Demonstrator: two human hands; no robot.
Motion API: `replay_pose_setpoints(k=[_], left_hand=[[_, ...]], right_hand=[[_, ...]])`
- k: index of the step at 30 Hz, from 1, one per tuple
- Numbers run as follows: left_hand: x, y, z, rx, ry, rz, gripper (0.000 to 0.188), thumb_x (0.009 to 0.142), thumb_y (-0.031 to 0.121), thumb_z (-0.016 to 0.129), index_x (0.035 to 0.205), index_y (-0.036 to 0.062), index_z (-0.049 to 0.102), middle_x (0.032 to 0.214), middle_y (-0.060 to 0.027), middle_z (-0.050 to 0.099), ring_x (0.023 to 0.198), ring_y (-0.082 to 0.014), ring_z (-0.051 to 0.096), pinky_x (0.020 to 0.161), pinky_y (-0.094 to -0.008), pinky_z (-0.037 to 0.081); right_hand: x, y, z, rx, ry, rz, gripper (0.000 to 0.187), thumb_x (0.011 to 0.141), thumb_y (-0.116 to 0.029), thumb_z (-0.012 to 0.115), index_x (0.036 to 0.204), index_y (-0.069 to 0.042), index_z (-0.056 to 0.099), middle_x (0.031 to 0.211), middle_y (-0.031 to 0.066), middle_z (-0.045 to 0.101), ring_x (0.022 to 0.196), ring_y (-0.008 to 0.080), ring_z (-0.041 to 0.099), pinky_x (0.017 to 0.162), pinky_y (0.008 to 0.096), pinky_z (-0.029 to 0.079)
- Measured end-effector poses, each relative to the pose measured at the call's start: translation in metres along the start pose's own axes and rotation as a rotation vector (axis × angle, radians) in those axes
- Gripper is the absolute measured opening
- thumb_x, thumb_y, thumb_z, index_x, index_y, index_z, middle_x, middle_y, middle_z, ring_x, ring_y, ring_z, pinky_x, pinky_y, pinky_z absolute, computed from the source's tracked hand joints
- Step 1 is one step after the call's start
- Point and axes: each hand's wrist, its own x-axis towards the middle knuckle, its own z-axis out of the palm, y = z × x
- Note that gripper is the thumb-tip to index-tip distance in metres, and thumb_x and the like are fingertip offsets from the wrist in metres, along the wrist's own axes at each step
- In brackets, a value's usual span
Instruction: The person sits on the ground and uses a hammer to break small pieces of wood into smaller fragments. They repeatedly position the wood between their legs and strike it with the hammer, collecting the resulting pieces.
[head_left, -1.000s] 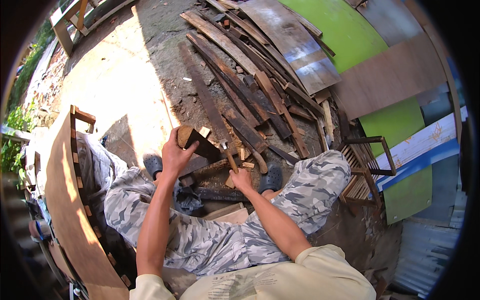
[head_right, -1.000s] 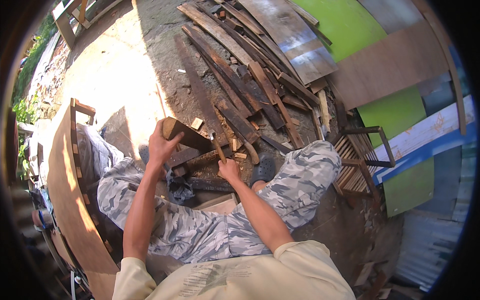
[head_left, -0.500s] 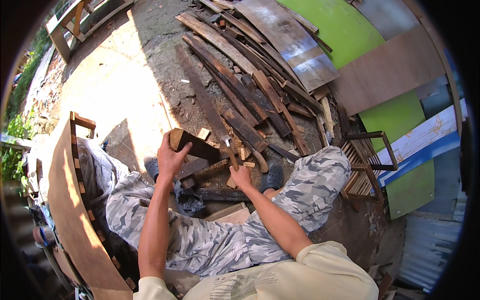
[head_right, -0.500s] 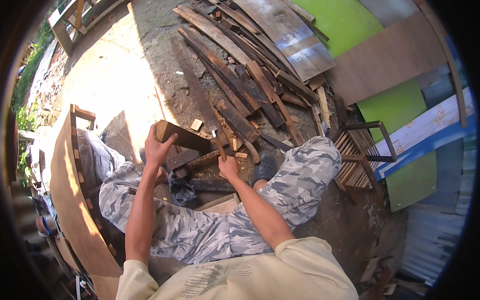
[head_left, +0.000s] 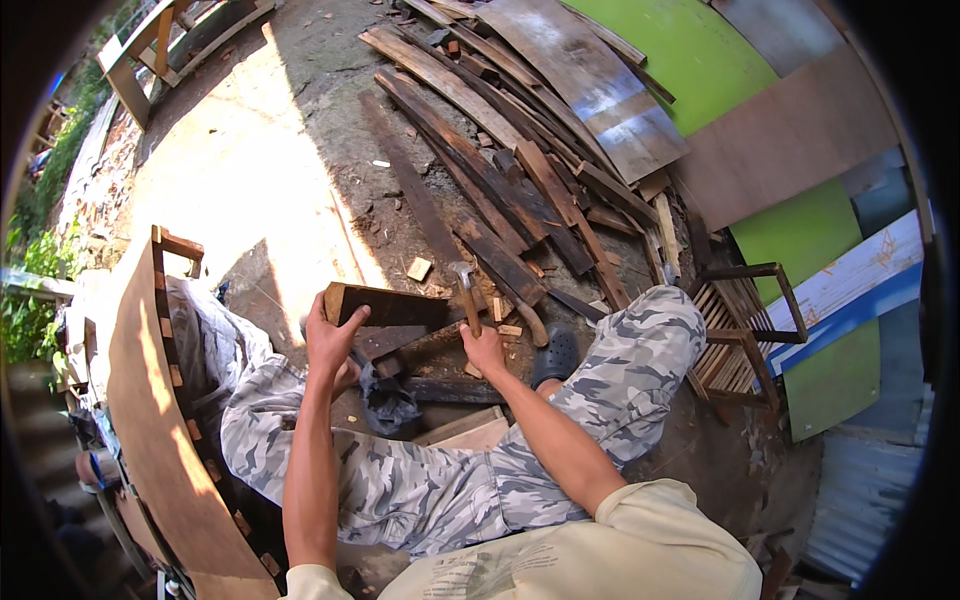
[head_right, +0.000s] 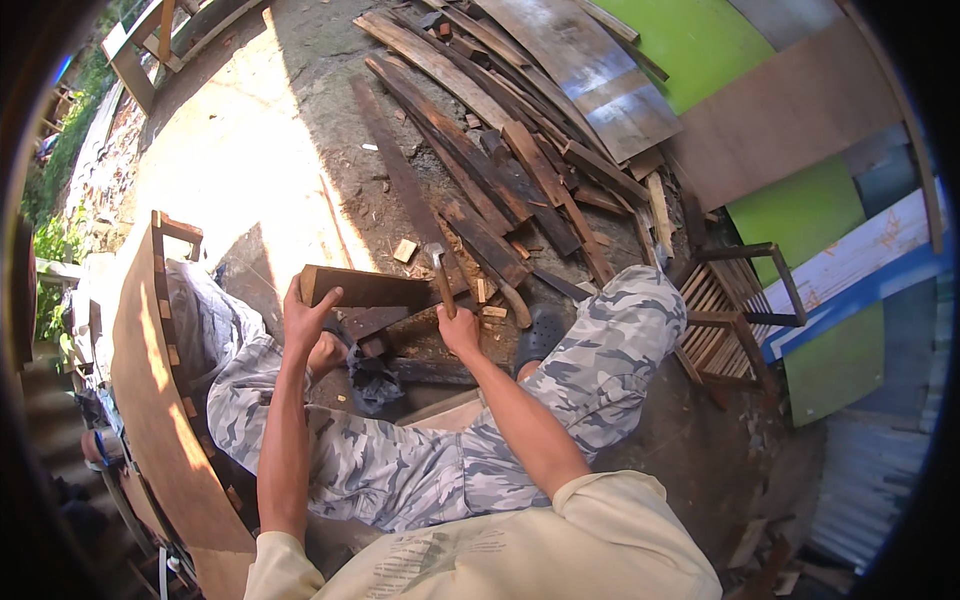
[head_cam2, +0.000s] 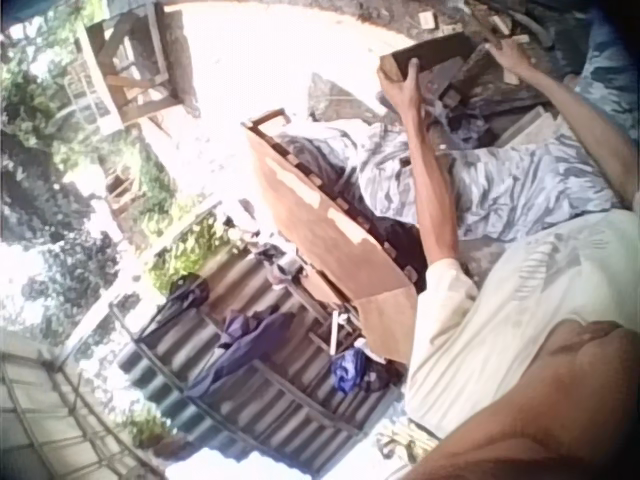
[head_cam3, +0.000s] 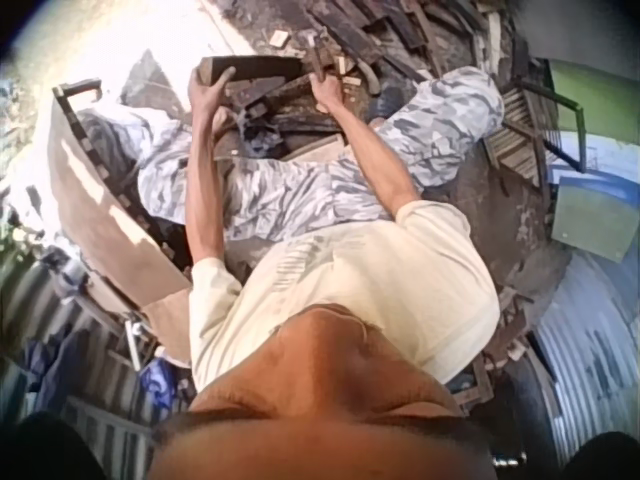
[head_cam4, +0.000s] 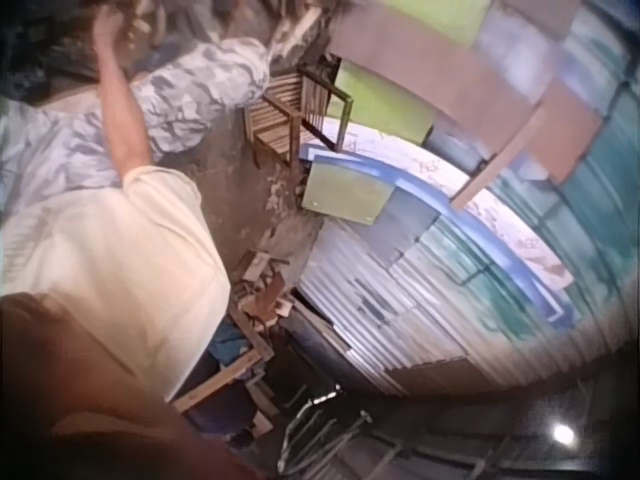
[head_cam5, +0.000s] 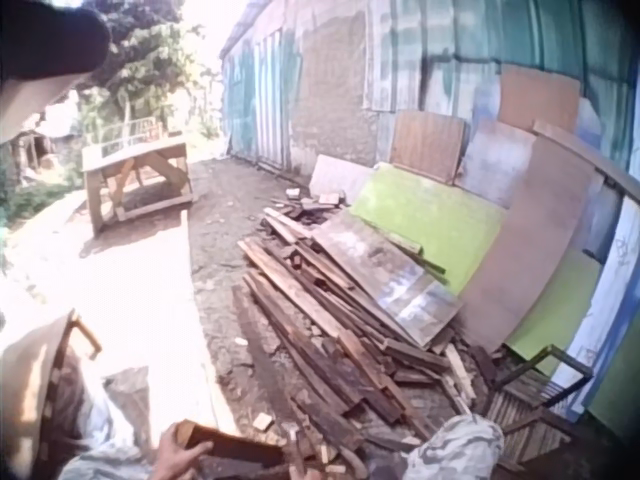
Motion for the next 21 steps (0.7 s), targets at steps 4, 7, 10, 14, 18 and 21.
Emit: replay_pose_setpoints(k=[4, 7, 10, 14, 18, 21], left_hand=[[-0.018, -0.002, -0.009, -0.109, -0.022, -0.008, 0.048, 0.081, 0.011, 0.082, 0.119, -0.0045, 0.057, 0.107, -0.0118, 0.07, 0.096, -0.018, 0.067, 0.087, -0.0315, 0.052], [-0.03, -0.018, -0.017, -0.173, 0.052, -0.071, 0.048, 0.082, 0.012, 0.082, 0.12, -0.0042, 0.057, 0.107, -0.012, 0.07, 0.096, -0.0181, 0.066, 0.086, -0.0314, 0.052], [-0.038, -0.044, -0.035, -0.201, 0.103, -0.097, 0.047, 0.084, 0.014, 0.081, 0.121, -0.0036, 0.058, 0.109, -0.0111, 0.069, 0.096, -0.0178, 0.066, 0.086, -0.0302, 0.052], [-0.049, -0.053, -0.038, -0.228, 0.125, -0.152, 0.047, 0.086, 0.017, 0.079, 0.123, -0.003, 0.058, 0.107, -0.0094, 0.068, 0.095, -0.0163, 0.065, 0.085, -0.0291, 0.052], [-0.053, -0.057, -0.039, -0.27, 0.129, -0.211, 0.044, 0.086, 0.016, 0.079, 0.121, -0.0022, 0.059, 0.108, -0.0089, 0.068, 0.096, -0.016, 0.064, 0.085, -0.0289, 0.052], [-0.057, -0.076, -0.046, -0.274, 0.155, -0.232, 0.042, 0.086, 0.016, 0.079, 0.119, -0.0017, 0.059, 0.108, -0.0088, 0.068, 0.096, -0.0162, 0.064, 0.087, -0.0292, 0.052]], right_hand=[[0.013, 0.029, 0.015, -0.095, -0.04, 0.113, 0.039, 0.091, -0.041, 0.065, 0.097, -0.002, 0.072, 0.085, 0.0208, 0.071, 0.087, 0.0375, 0.07, 0.079, 0.0468, 0.052], [0.014, 0.014, 0.012, -0.012, 0.092, -0.002, 0.04, 0.091, -0.041, 0.065, 0.089, -0.001, 0.069, 0.076, 0.0187, 0.067, 0.076, 0.0347, 0.067, 0.072, 0.0454, 0.049], [0.0, -0.028, -0.001, 0.138, 0.147, -0.074, 0.045, 0.092, -0.043, 0.064, 0.081, 0.001, 0.065, 0.07, 0.0171, 0.063, 0.068, 0.0337, 0.062, 0.067, 0.0454, 0.045], [0.004, -0.018, 0.002, 0.083, 0.077, -0.048, 0.044, 0.093, -0.042, 0.064, 0.087, 0.001, 0.069, 0.074, 0.0189, 0.066, 0.076, 0.034, 0.067, 0.071, 0.0457, 0.049], [0.014, 0.01, 0.008, -0.096, -0.116, 0.113, 0.044, 0.093, -0.043, 0.063, 0.102, -0.001, 0.072, 0.089, 0.0251, 0.07, 0.091, 0.0406, 0.068, 0.08, 0.0487, 0.052], [0.01, 0.008, 0.016, -0.082, -0.114, 0.128, 0.042, 0.092, -0.043, 0.064, 0.103, -0.003, 0.073, 0.09, 0.0238, 0.071, 0.092, 0.0399, 0.069, 0.08, 0.0482, 0.052]])
